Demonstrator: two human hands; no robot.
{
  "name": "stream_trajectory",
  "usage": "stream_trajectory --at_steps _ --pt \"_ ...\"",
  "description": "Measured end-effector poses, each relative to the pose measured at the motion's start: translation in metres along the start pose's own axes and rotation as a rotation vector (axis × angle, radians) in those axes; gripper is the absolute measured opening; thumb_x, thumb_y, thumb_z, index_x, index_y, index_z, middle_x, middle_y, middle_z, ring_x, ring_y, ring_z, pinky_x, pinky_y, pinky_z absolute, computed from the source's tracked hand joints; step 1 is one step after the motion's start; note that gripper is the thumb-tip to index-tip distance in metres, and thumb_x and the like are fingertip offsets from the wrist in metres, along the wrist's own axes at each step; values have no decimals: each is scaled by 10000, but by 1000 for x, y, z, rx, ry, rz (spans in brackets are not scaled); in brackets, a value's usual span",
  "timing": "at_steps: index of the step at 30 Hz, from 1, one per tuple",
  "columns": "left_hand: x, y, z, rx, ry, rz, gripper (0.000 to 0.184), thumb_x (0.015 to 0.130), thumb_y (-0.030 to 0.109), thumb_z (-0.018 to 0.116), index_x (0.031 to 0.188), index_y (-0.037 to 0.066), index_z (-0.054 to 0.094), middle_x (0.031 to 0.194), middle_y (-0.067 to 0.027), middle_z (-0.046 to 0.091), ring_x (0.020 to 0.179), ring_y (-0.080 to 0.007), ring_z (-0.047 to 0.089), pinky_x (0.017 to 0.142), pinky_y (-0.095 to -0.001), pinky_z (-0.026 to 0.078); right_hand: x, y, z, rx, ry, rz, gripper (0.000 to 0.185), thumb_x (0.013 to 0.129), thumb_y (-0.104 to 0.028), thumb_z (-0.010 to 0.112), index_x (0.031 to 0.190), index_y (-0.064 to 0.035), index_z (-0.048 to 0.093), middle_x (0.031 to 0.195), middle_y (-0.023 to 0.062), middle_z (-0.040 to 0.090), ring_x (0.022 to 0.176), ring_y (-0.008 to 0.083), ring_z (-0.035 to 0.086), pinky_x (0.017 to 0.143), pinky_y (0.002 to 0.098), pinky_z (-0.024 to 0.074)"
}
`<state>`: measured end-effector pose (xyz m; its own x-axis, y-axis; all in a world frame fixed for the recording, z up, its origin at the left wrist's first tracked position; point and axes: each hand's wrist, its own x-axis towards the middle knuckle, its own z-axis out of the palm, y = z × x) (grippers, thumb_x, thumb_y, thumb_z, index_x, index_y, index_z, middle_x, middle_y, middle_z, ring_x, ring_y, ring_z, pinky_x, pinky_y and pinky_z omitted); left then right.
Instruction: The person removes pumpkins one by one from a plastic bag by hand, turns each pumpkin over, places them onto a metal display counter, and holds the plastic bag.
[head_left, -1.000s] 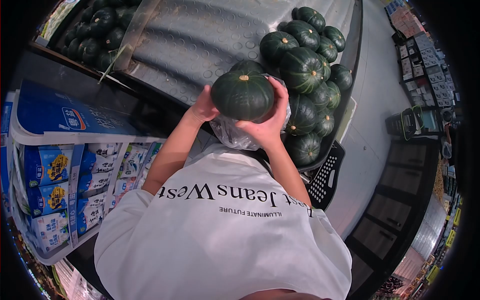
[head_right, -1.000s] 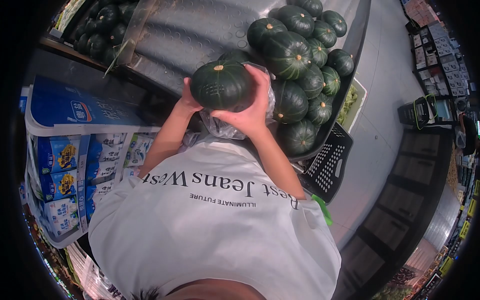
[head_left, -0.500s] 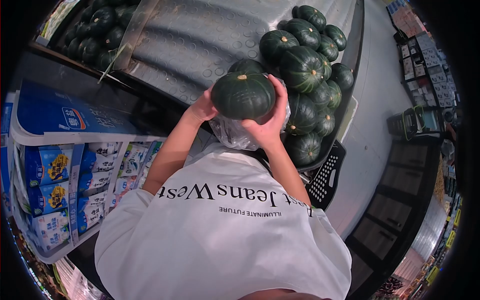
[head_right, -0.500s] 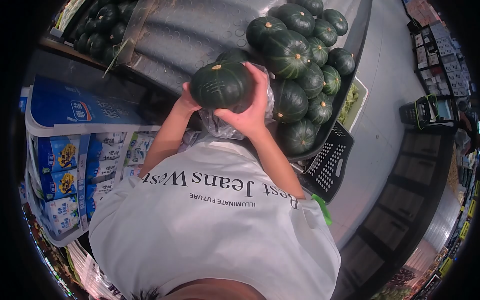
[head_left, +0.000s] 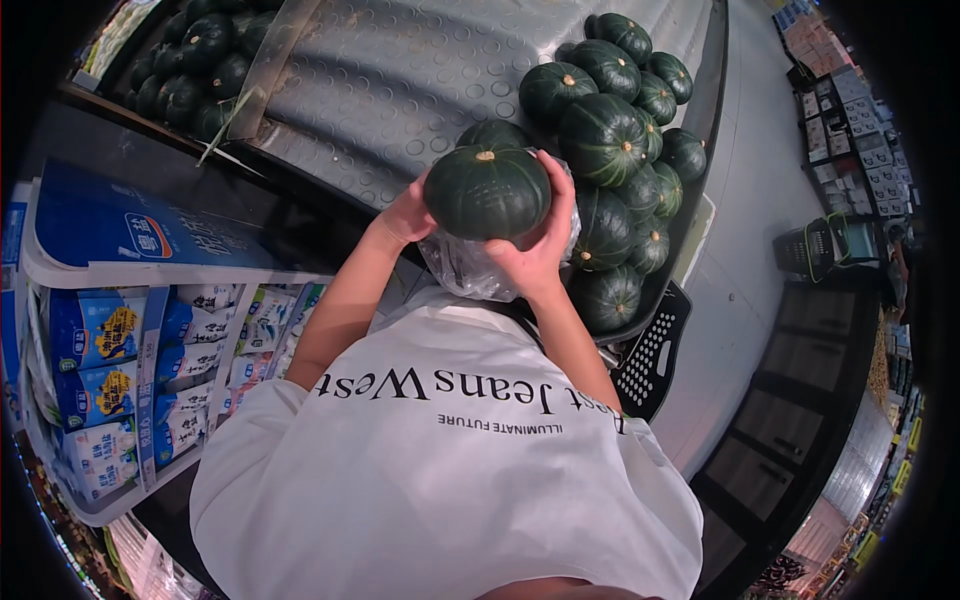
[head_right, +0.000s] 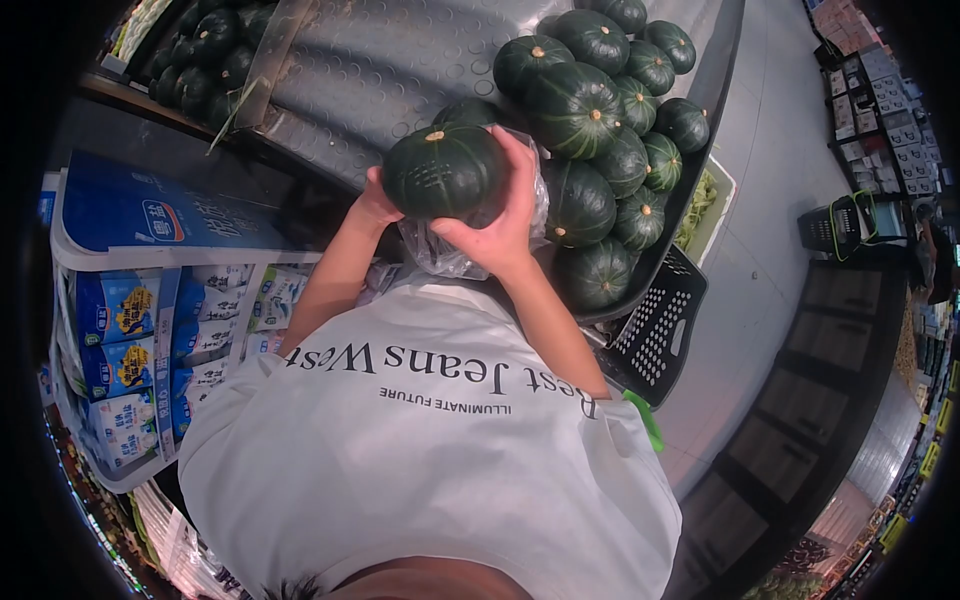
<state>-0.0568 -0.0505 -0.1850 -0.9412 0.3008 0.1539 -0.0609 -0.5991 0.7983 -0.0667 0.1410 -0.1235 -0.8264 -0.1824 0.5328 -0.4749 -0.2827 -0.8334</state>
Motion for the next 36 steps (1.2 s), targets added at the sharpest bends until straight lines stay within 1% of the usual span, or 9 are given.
stream_trajectory --at_steps 9,12,15,18,23,26,29,32,36 --pt "2 6 11 19 0 7 1084 661 748 655 1423 40 348 1240 -36 550 811 -21 528 655 -170 429 0 -1 0 -11 -7 -16 1049 610 -489 850 1365 24 334 1257 140 415 1188 265 461 1013 391 373" --pt "3 10 12 16 -34 8 1104 656 734 671 1437 38 318 1321 -60 498 976 -65 551 787 -216 467 1 -5 0 -20 -14 -33 1047 624 -485 841 1376 23 320 1281 147 413 1202 269 458 1021 391 368" --pt "4 16 21 19 -49 2 1118 647 717 690 1444 38 296 1377 -80 453 1189 -138 493 968 -291 433 1 -5 2 7 -13 -40 1048 640 -481 831 1390 22 298 1326 161 401 1227 278 446 1033 393 359" --pt "4 15 17 -8 -54 -22 1150 623 694 724 1453 40 270 1413 -90 415 1304 -188 403 1071 -339 358 0 -5 2 16 -17 -53 1031 672 -480 808 1401 20 278 1373 178 378 1257 289 424 1050 402 342" --pt "8 22 31 -14 -57 -41 1233 531 555 853 1467 48 231 1446 -73 366 1322 -181 376 1091 -342 325 -1 1 2 45 -4 -136 885 811 -480 682 1412 18 265 1442 210 322 1315 314 362 1094 428 271" --pt "12 20 32 25 -80 -63 1293 459 433 924 1474 56 217 1452 -61 354 1336 -182 351 1102 -340 296 0 0 2 14 -6 -170 820 890 -493 557 1445 -16 188 1479 265 252 1345 319 333 1099 430 271" --pt "12 22 33 82 -107 -84 1337 409 352 957 1478 62 207 1452 -54 352 1342 -185 337 1108 -341 273 1 4 -3 -27 -70 -222 801 915 -490 512 1456 -8 169 1483 262 255 1360 325 311 1102 433 264" --pt "12 23 33 121 -127 -104 1349 397 330 964 1479 65 203 1452 -53 350 1342 -186 333 1107 -347 272 2 12 -6 72 -134 -151 891 856 -501 612 1451 24 207 1512 236 208 1371 339 295 1116 447 233" --pt "13 26 34 195 -158 -117 1335 405 352 960 1473 60 212 1447 -58 354 1332 -183 341 1105 -354 282 4 -2 -6 -95 -200 -208 1112 722 -492 758 1472 2 102 1524 248 135 1363 332 301 1102 456 274"
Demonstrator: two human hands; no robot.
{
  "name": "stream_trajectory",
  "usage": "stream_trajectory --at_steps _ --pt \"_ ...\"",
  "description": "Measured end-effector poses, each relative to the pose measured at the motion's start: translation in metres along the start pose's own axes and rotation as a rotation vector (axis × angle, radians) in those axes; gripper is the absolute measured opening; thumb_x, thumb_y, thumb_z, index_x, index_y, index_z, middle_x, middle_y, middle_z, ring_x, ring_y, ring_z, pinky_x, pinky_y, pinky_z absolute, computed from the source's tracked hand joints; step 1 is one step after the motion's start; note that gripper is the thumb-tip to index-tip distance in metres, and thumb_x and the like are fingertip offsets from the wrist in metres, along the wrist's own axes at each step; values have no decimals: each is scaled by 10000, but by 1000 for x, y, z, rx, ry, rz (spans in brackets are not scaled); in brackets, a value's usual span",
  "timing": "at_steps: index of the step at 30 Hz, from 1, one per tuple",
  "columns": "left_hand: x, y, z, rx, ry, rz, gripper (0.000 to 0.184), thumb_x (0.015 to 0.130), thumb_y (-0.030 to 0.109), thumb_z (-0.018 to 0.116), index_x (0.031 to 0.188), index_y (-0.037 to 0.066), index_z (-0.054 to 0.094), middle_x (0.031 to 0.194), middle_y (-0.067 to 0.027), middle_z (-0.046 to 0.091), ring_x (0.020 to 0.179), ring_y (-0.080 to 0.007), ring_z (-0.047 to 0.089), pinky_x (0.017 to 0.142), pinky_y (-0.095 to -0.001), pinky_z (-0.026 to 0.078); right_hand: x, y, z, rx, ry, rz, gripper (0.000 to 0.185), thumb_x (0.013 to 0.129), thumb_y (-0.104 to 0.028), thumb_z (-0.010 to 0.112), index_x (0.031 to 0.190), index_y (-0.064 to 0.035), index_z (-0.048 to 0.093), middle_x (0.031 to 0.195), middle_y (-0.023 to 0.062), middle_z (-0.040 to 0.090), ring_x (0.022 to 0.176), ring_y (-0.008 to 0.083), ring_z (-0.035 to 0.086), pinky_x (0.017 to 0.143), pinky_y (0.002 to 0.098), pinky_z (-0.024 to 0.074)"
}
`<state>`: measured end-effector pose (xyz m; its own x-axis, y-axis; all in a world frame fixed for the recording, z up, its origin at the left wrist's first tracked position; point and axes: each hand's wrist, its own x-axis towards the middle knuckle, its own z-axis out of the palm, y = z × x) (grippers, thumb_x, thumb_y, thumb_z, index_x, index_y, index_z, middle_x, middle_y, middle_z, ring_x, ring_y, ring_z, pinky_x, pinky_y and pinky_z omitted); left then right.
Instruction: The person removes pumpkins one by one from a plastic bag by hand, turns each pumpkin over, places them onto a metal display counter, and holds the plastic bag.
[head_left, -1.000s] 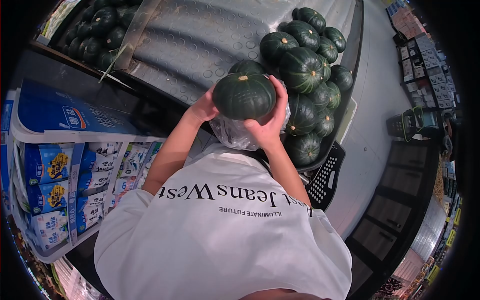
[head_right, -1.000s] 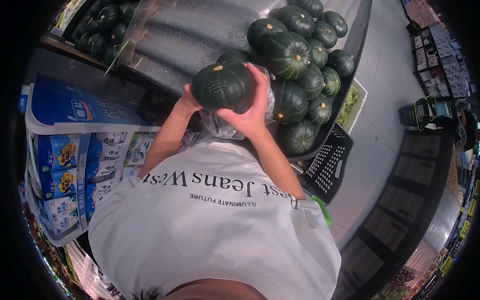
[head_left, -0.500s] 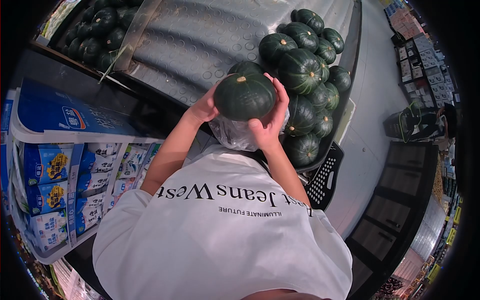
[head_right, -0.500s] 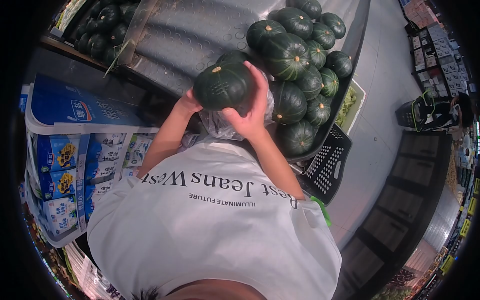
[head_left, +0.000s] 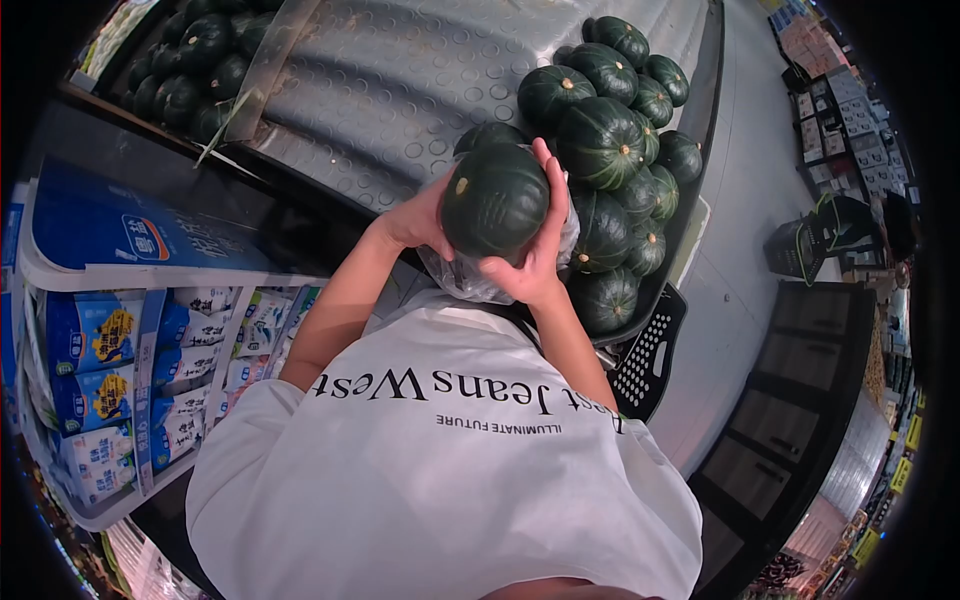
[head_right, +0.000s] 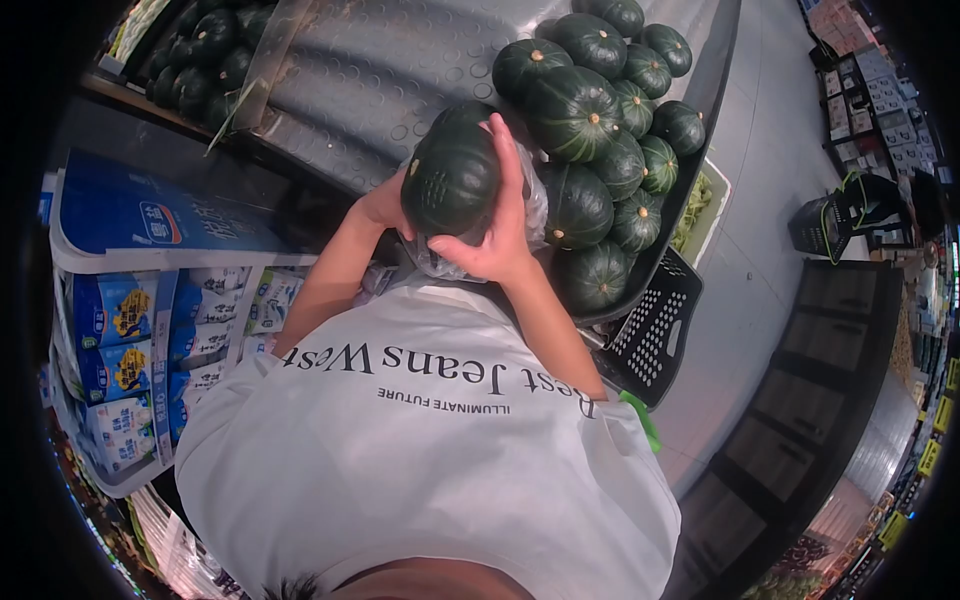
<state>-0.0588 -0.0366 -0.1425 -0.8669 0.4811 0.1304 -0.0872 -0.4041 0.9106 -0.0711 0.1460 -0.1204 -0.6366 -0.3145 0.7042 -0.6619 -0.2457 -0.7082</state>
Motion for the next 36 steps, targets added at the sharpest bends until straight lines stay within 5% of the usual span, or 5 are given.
stream_trajectory --at_steps 5,12,24,30,36 --pt "2 1 3 -66 13 13 1348 377 436 940 1458 43 236 1423 -59 382 1305 -183 376 1090 -356 321 -1 0 2 -88 -19 -26 1231 616 -341 875 1475 -4 61 1534 243 70 1361 344 299 1087 460 306" --pt "3 7 8 -72 12 -6 1369 363 491 920 1457 40 233 1427 -58 375 1310 -181 372 1085 -356 331 6 -3 2 -323 -2 -158 1280 560 -375 905 1474 -58 67 1514 241 131 1337 346 332 1080 467 321" --pt "0 -4 -2 -15 88 0 1235 443 121 920 1471 83 237 1425 -38 386 1324 -183 359 1092 -347 310 -3 1 4 13 115 130 1294 552 -510 880 1461 -75 68 1488 242 193 1312 353 360 1065 461 352" --pt "0 -8 -5 -44 143 -45 1257 376 252 964 1432 65 310 1369 -43 451 1264 -181 437 1066 -362 372 3 1 2 -214 54 -84 1266 575 -405 897 1475 -96 62 1514 248 107 1335 397 328 1061 495 346" --pt "-7 3 -3 -78 101 -79 1296 416 570 865 1441 39 275 1392 -71 427 1278 -191 427 1055 -368 389 6 3 0 -264 8 -198 1181 602 -329 891 1475 -121 124 1501 261 155 1313 418 362 1038 511 369"
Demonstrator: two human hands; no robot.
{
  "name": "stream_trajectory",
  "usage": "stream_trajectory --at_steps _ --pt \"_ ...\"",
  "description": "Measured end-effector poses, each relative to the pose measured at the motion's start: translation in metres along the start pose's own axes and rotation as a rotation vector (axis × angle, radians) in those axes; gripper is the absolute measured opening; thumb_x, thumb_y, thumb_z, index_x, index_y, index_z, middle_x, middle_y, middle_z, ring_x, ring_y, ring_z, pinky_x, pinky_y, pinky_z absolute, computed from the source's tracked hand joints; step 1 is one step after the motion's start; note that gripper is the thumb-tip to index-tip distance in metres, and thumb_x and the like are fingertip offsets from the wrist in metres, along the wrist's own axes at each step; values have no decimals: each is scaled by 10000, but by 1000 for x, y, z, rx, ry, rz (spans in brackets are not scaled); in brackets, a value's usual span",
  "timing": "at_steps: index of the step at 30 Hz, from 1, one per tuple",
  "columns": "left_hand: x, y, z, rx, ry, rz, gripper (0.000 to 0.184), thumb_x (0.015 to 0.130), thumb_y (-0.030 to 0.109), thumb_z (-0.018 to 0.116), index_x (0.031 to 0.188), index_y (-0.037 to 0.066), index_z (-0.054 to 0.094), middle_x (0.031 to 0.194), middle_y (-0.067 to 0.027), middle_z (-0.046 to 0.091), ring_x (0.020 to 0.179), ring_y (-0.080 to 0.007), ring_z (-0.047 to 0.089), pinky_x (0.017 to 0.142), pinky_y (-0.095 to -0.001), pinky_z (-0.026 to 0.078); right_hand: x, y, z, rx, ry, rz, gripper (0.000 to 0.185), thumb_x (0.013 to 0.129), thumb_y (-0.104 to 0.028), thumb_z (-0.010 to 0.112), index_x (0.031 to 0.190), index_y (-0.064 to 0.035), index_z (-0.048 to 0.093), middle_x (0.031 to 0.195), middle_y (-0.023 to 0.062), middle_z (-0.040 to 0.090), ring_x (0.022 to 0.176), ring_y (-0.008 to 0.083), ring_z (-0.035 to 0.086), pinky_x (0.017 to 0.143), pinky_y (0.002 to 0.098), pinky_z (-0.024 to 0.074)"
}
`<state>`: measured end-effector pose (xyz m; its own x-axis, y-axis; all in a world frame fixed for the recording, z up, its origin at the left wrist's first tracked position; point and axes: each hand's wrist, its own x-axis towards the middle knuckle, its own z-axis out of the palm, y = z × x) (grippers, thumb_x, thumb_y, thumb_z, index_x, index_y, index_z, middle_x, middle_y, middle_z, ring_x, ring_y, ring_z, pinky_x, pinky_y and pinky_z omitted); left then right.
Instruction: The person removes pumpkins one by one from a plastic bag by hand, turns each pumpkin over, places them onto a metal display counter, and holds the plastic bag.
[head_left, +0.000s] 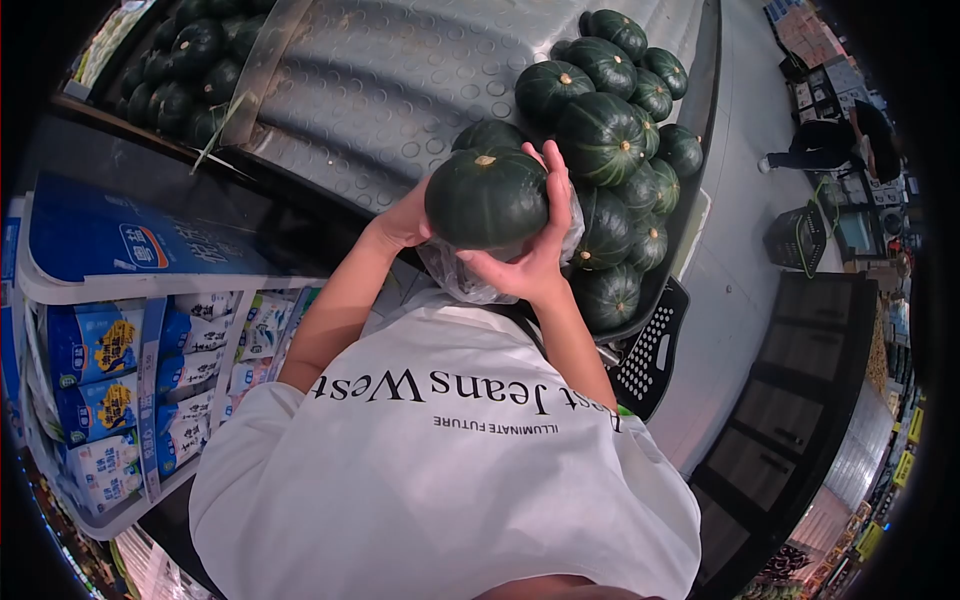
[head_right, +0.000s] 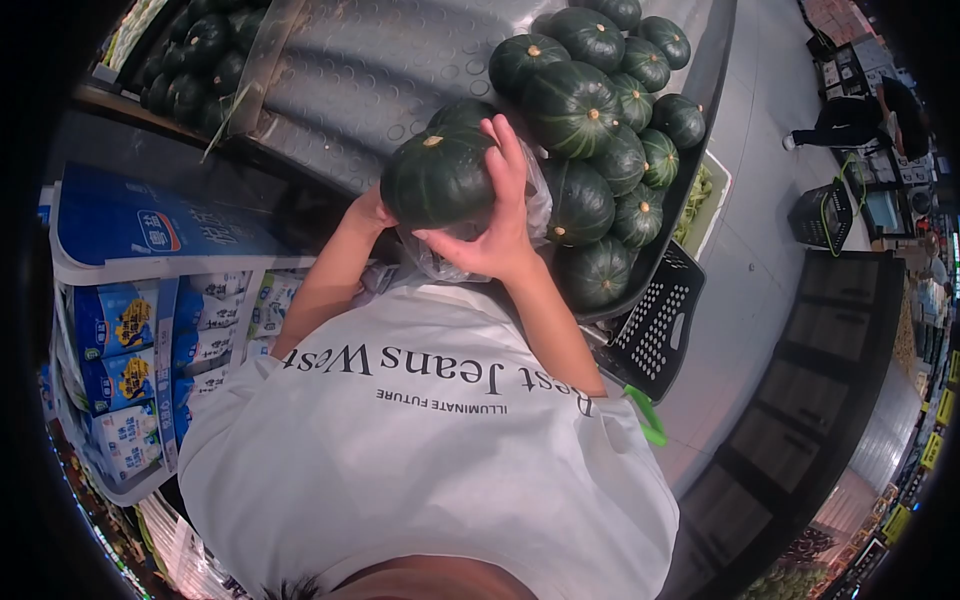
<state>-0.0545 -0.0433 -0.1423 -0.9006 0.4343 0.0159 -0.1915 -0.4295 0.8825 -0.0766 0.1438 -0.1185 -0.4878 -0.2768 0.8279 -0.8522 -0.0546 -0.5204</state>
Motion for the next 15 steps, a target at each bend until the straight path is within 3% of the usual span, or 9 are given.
stream_trajectory --at_steps 3,8,15 --pt "2 -24 -13 -91 -89 141 1277 497 693 772 1457 40 241 1421 -77 395 1302 -194 401 1068 -375 370 -2 0 1 1 -7 15 1147 598 -335 896 1453 -108 167 1465 263 251 1284 406 405 1024 499 386" --pt "0 -25 -11 19 -54 203 1268 536 763 703 1462 35 232 1438 -82 375 1322 -190 370 1084 -375 331 -6 4 3 75 37 23 1133 556 -369 915 1397 -60 221 1364 240 401 1215 346 474 1001 469 412" --pt "0 -7 2 73 -69 107 1180 601 773 665 1447 39 292 1423 -84 408 1297 -185 400 1074 -370 335 -7 -9 5 325 178 364 957 750 -437 766 1416 -32 210 1358 234 402 1224 309 453 1020 425 369"
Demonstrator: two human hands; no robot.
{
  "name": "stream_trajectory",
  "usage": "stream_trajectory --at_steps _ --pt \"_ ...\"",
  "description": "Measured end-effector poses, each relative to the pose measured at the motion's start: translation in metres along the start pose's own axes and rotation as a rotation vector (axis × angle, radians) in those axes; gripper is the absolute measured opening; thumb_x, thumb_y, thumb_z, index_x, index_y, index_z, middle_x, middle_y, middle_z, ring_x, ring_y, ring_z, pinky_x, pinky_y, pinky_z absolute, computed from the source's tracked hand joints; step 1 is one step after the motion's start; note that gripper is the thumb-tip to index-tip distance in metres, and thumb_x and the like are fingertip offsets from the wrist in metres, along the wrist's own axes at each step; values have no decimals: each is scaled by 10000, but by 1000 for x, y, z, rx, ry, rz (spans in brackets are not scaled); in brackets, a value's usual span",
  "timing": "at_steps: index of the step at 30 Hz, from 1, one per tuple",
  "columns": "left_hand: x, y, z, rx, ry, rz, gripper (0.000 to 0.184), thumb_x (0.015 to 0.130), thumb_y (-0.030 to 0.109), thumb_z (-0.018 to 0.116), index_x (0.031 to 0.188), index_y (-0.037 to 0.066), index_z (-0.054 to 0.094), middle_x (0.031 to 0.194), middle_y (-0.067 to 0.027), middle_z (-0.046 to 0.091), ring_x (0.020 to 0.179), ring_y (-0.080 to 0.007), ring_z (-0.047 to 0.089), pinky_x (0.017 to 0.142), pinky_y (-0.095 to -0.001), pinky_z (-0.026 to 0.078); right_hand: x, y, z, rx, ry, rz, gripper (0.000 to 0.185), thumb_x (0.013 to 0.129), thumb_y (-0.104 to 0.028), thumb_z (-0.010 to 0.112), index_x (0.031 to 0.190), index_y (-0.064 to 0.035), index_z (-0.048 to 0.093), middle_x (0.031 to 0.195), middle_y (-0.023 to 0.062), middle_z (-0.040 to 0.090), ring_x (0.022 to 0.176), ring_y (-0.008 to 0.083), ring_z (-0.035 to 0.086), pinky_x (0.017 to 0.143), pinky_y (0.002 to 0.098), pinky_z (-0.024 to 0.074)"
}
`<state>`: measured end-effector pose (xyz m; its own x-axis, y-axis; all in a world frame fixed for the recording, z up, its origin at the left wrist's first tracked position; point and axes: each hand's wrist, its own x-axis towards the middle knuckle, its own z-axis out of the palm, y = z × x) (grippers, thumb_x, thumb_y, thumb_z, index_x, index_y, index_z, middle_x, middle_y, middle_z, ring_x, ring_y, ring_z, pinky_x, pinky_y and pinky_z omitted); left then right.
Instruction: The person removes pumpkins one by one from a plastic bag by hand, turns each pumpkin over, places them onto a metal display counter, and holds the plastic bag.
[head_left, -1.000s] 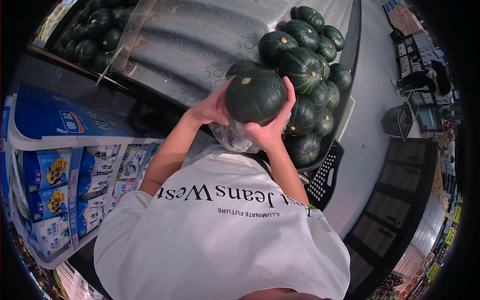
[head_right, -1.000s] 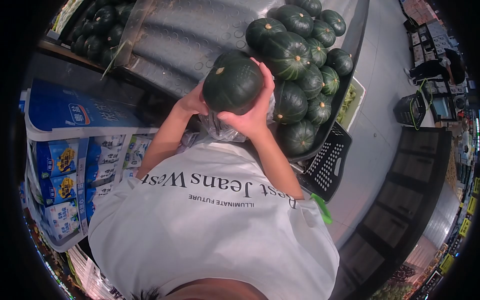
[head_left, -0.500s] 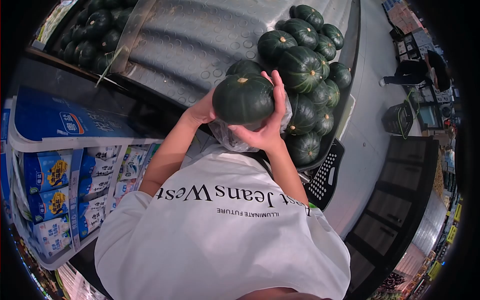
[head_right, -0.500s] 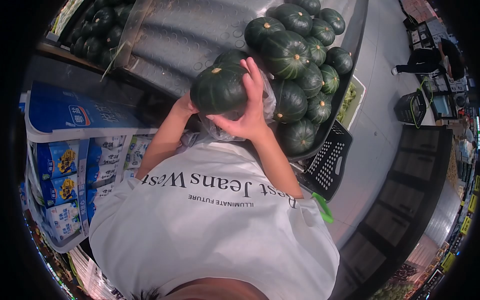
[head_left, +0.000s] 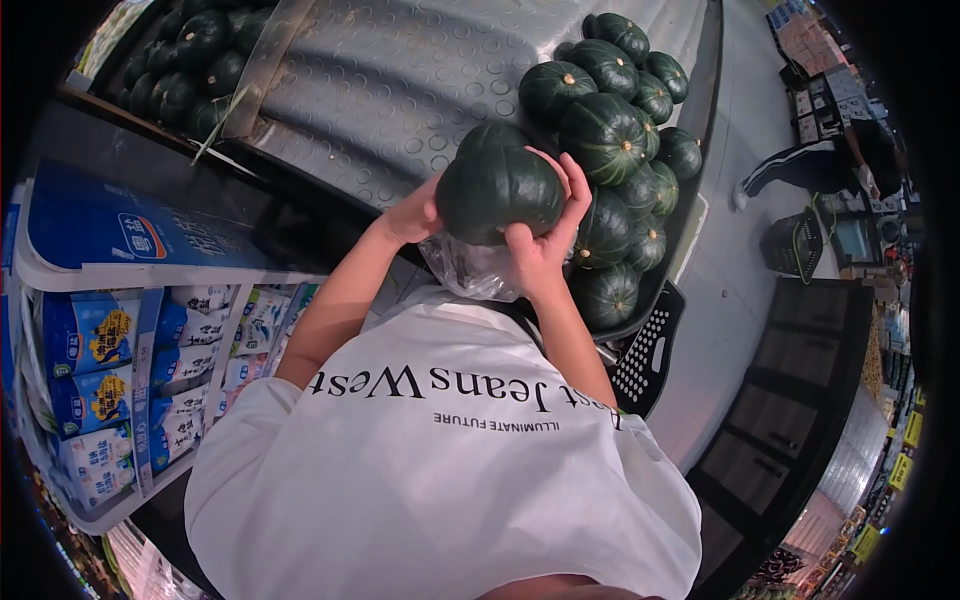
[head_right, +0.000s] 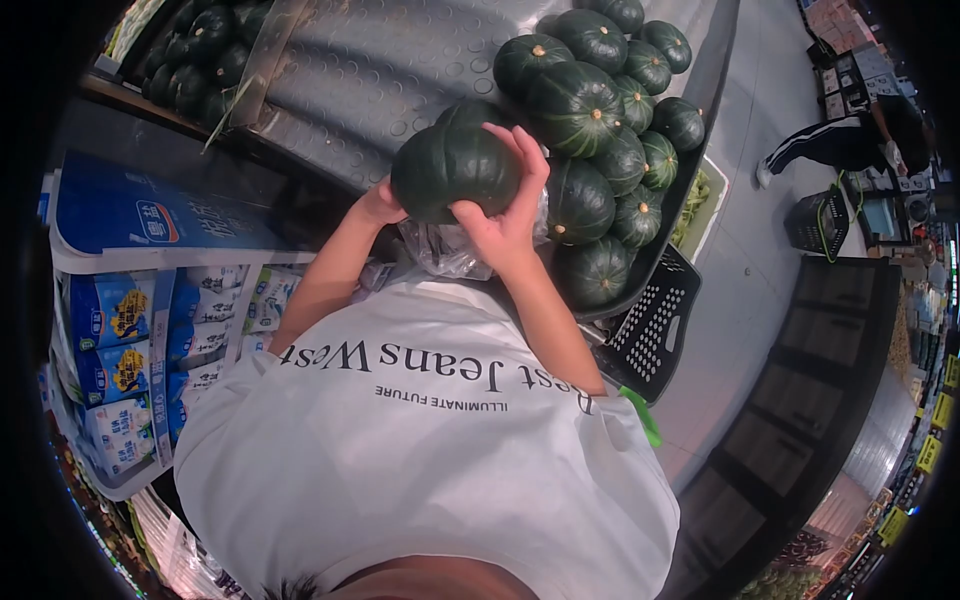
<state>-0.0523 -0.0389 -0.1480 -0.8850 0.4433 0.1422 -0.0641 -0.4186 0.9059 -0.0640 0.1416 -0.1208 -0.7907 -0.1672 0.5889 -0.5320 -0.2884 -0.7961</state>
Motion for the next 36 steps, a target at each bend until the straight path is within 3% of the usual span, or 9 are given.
stream_trajectory --at_steps 3,7,16,19,25,36 --pt "3 -9 -2 -21 45 111 1092 692 811 538 1442 52 308 1411 -87 428 1295 -194 411 1074 -370 342 2 3 -3 -11 -69 -40 867 854 -471 618 1453 -40 162 1433 248 313 1293 332 371 1071 441 294" --pt "7 -2 2 -113 174 3 963 829 805 206 1463 83 272 1458 -124 368 1323 -261 402 1095 -433 340 2 10 -5 -187 -161 -135 877 858 -517 568 1460 -24 164 1479 233 245 1344 357 282 1105 454 220" --pt "9 2 8 -2 198 -35 949 840 791 225 1457 71 274 1446 -136 380 1313 -260 415 1085 -431 362 5 0 -3 -102 -85 -37 863 854 -472 582 1448 3 175 1482 215 243 1360 334 253 1112 445 205" --pt "7 -3 1 -151 104 28 848 898 716 252 1435 64 325 1421 -96 418 1307 -211 403 1089 -401 320 4 2 -6 -165 -100 -62 849 848 -466 589 1441 5 205 1477 214 255 1354 338 260 1111 444 205" --pt "6 -8 -2 -207 108 33 828 908 695 285 1442 62 308 1423 -101 413 1314 -216 397 1096 -407 314 4 3 -6 -168 -93 -72 820 840 -442 602 1425 8 244 1471 223 262 1353 353 265 1110 448 210" --pt "4 2 3 -109 110 -5 916 840 736 413 1447 61 293 1430 -105 401 1320 -222 386 1101 -409 307 7 1 -6 -252 -91 -142 843 743 -290 718 1404 -1 281 1452 248 268 1333 380 308 1090 466 266"
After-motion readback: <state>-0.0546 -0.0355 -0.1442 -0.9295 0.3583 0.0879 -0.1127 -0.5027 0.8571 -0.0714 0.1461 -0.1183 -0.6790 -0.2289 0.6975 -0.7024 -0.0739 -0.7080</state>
